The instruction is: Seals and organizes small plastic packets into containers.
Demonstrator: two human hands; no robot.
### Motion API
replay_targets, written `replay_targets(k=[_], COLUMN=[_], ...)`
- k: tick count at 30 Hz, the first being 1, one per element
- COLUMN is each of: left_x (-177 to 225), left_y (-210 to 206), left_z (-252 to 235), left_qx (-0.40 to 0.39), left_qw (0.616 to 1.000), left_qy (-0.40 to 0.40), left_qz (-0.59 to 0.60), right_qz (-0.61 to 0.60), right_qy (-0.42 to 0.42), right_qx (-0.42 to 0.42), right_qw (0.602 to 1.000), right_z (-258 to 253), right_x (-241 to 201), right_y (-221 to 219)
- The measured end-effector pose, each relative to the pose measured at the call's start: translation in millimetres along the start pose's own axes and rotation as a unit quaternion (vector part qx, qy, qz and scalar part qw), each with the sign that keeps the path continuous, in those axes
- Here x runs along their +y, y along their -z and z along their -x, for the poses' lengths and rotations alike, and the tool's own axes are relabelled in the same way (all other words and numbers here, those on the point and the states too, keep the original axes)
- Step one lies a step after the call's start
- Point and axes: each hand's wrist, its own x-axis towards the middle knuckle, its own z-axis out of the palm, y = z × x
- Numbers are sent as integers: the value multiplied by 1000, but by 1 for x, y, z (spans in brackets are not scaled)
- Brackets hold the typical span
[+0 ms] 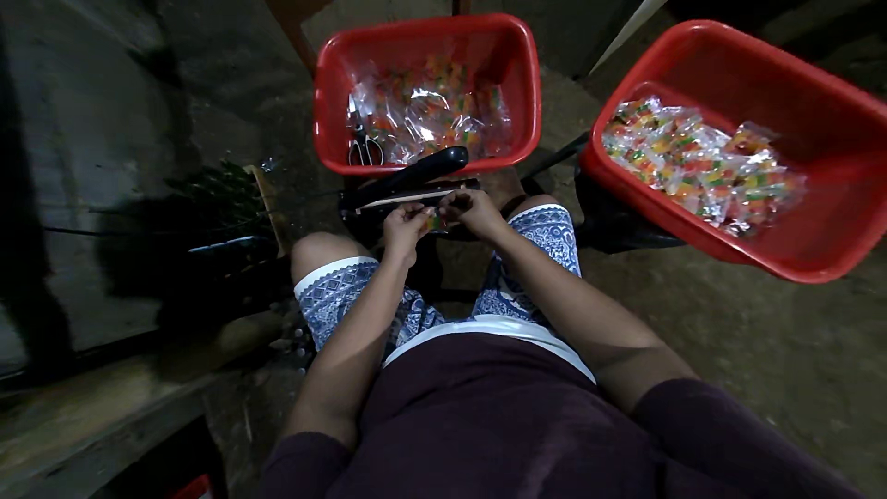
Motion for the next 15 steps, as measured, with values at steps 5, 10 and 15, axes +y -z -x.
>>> replay_targets(k=[5,10,15], left_x=[-2,-2,-2], left_y=[-4,-3,-9], left_z=[-4,-4,5], left_qx=[24,42,-10], left_qw=[1000,995,977], left_qy=[18,65,140], left_qz=[3,59,162], right_qz=[23,50,63], right_qy=[6,8,11], right_qx=[34,62,70], right_qw=[999,997,996], right_z=[-1,-5,-16], right_x=[0,-7,-8], right_y=[2,2,-2])
